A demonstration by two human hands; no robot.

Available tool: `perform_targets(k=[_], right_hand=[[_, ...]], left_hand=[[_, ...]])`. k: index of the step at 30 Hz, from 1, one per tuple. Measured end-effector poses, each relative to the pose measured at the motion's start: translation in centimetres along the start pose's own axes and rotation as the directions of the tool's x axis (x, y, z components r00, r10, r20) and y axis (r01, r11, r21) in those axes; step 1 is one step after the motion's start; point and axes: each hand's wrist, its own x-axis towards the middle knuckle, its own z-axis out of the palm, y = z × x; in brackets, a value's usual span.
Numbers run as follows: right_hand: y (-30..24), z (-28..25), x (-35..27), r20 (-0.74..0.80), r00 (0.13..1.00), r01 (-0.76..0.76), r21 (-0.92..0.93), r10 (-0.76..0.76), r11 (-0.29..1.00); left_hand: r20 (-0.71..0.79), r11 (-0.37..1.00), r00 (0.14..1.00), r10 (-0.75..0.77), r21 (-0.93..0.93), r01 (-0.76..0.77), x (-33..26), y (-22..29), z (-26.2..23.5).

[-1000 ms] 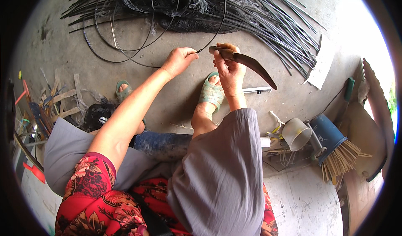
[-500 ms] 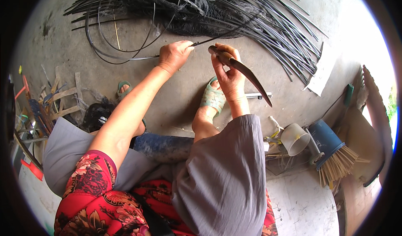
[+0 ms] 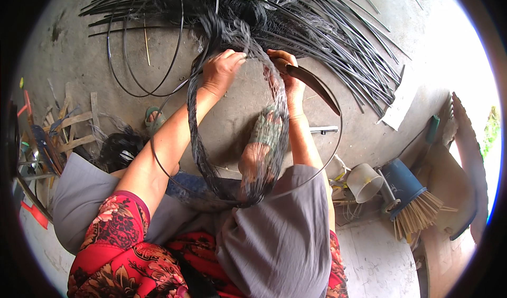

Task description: The person attaches black rods to a net using a fastener tool and finishes by trimming excess material with scissors.

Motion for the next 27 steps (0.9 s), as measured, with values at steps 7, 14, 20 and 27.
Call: perform_targets(k=[7, 14, 20, 27], right_hand=[[-1.3, 3.7, 2.2, 0.031, 0.974, 0.227, -0.091, -0.225, 0.970], [3.9, 2.6, 3.9, 0.031, 0.987, 0.160, -0.205, -0.157, 0.966], [-2.0, 5.7, 5.3, -0.023, 0.990, 0.137, -0.027, -0.138, 0.990], [1.8, 3.0, 5.4, -0.036, 0.998, -0.056, -0.142, 0.051, 0.988]], left_hand=[[0.037, 0.985, 0.994, 0.102, 0.134, -0.106, -0.5, -2.2, -0.6], [0.057, 0.988, 0.995, 0.080, 0.130, -0.087, 0.7, -2.1, 1.1], [0.011, 0.947, 0.976, 0.217, 0.242, -0.213, 0.1, -3.9, -0.3], [-0.023, 0.946, 0.966, 0.256, 0.209, -0.246, 2.0, -3.3, 0.0]])
